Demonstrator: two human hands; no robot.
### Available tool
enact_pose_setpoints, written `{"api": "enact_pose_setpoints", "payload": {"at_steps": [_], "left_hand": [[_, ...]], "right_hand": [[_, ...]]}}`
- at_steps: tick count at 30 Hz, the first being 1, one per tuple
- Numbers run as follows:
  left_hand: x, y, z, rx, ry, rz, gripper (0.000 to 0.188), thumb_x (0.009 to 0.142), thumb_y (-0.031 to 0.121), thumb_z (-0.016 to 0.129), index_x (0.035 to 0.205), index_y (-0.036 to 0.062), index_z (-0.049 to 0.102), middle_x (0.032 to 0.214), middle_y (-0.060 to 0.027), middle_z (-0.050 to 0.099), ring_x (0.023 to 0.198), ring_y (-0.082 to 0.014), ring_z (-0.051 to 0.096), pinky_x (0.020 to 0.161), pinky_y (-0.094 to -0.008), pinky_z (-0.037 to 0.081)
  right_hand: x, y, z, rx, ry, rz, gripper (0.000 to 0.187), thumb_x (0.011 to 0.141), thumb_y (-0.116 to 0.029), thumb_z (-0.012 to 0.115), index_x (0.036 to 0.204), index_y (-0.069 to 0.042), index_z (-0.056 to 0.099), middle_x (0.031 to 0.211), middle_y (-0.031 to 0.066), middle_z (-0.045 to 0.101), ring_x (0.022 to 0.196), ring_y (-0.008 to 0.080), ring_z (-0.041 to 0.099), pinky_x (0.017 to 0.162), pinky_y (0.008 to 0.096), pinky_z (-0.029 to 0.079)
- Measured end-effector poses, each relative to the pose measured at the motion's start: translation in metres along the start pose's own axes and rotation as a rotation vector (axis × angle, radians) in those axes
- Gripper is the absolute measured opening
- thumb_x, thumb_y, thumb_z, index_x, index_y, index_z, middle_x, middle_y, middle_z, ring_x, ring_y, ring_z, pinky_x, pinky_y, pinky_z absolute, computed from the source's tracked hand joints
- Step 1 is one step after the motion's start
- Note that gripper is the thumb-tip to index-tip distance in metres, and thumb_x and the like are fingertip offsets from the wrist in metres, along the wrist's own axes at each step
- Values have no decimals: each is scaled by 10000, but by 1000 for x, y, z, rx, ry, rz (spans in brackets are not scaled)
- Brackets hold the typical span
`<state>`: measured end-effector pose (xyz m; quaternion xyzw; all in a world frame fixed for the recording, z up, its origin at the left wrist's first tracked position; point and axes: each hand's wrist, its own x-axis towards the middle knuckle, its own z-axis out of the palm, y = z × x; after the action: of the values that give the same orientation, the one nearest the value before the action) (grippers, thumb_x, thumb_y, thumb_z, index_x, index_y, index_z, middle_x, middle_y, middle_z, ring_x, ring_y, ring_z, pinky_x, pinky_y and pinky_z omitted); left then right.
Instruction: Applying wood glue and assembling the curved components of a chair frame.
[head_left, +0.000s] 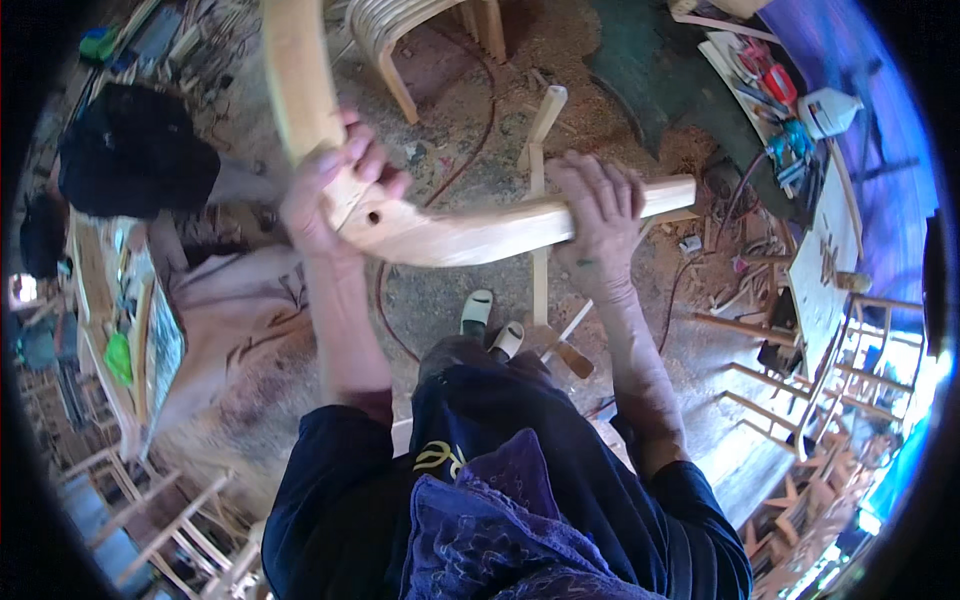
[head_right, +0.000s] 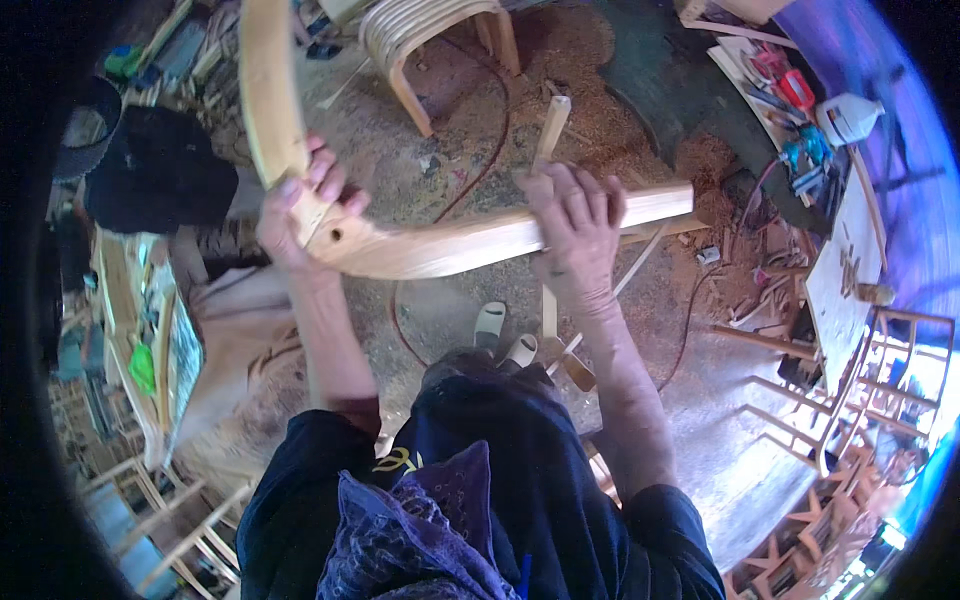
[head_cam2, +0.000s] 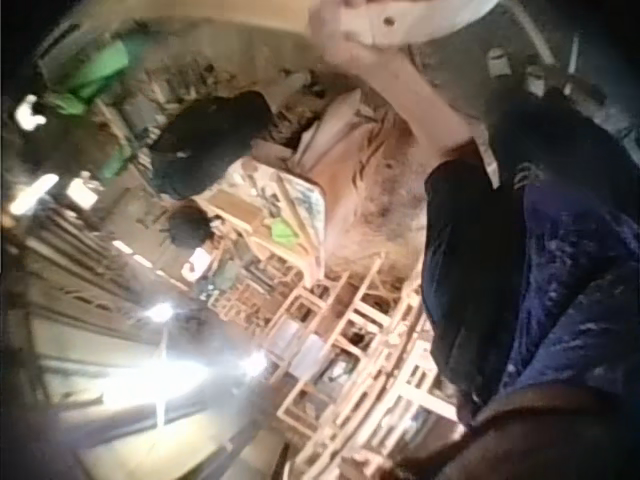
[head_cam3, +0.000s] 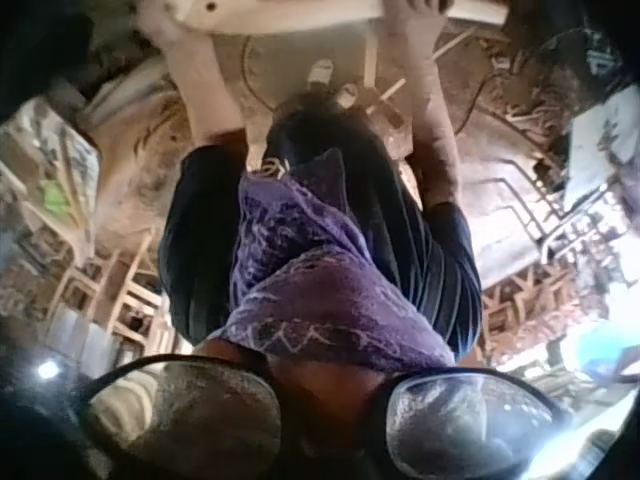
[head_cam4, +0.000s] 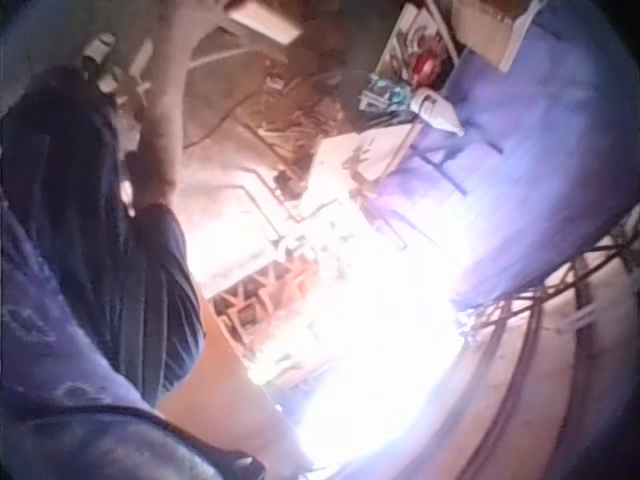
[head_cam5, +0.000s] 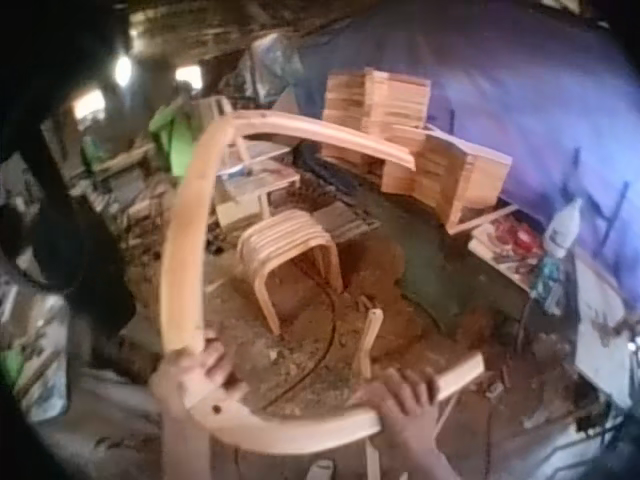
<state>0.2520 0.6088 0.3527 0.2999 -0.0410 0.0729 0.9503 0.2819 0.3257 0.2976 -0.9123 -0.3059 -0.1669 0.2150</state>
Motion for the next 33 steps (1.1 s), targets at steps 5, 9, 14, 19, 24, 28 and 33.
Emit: {"api": "enact_pose_setpoints", "payload": {"at_steps": [5, 9, 14, 19, 24, 28, 33], "left_hand": [[-6, -26, 16, 117, 75, 38, 403, 839, 188, 615, 1179, 0, 508, 882, -28, 506, 788, -122, 526, 698, -372, 489], [7, -46, 38, 50, 172, 58, 358, 876, 272, 650, 1100, 10, 553, 895, -46, 572, 830, -143, 596, 751, -407, 523], [17, -96, 107, 11, 171, 141, 282, 857, 224, 728, 1047, 53, 609, 866, -53, 650, 849, -189, 669, 826, -448, 586], [22, -162, 188, 143, 120, 273, 360, 932, 236, 650, 1181, -6, 556, 1040, -150, 664, 1035, -275, 637, 1069, -468, 452], [-21, -194, 241, 1319, 95, 618, 531, 772, 251, 821, 1175, -21, 608, 1066, -141, 665, 1038, -247, 631, 993, -376, 461], [-100, -144, 223, 2149, 662, 1235, 734, 784, 242, 826, 1377, -10, 475, 1360, -162, 515, 1204, -240, 512, 1053, -365, 399], [-202, -129, 64, 1554, 1137, 607, 648, 860, 350, 754, 1350, 16, 494, 1222, -121, 557, 1100, -216, 548, 954, -349, 458]], "right_hand": [[-18, 33, 1, -130, 89, -16, 535, 619, -112, 694, 1148, -113, 615, 1076, 107, 600, 1074, 304, 550, 1079, 501, 320], [-11, 48, -28, -99, 215, -56, 449, 628, -95, 701, 1069, -101, 618, 1009, 94, 634, 999, 305, 591, 1017, 472, 372], [-41, 99, -52, 122, 335, 90, 458, 642, -151, 730, 1078, -83, 605, 996, 126, 635, 892, 353, 584, 935, 453, 436], [-67, 152, -89, 580, 398, 310, 436, 697, -166, 832, 1038, 6, 623, 907, 121, 685, 830, 169, 650, 768, 304, 511], [-78, 213, -142, 883, 354, 370, 421, 708, -117, 863, 988, -19, 565, 872, 45, 654, 755, 95, 608, 677, 252, 527], [-94, 241, -167, 1054, 199, 419, 468, 690, -129, 876, 1042, -25, 586, 871, 31, 650, 766, 103, 615, 702, 262, 519], [-110, 260, -164, 1138, 13, 354, 443, 702, -82, 854, 1052, -10, 591, 844, 50, 657, 741, 134, 663, 670, 288, 559]]}}
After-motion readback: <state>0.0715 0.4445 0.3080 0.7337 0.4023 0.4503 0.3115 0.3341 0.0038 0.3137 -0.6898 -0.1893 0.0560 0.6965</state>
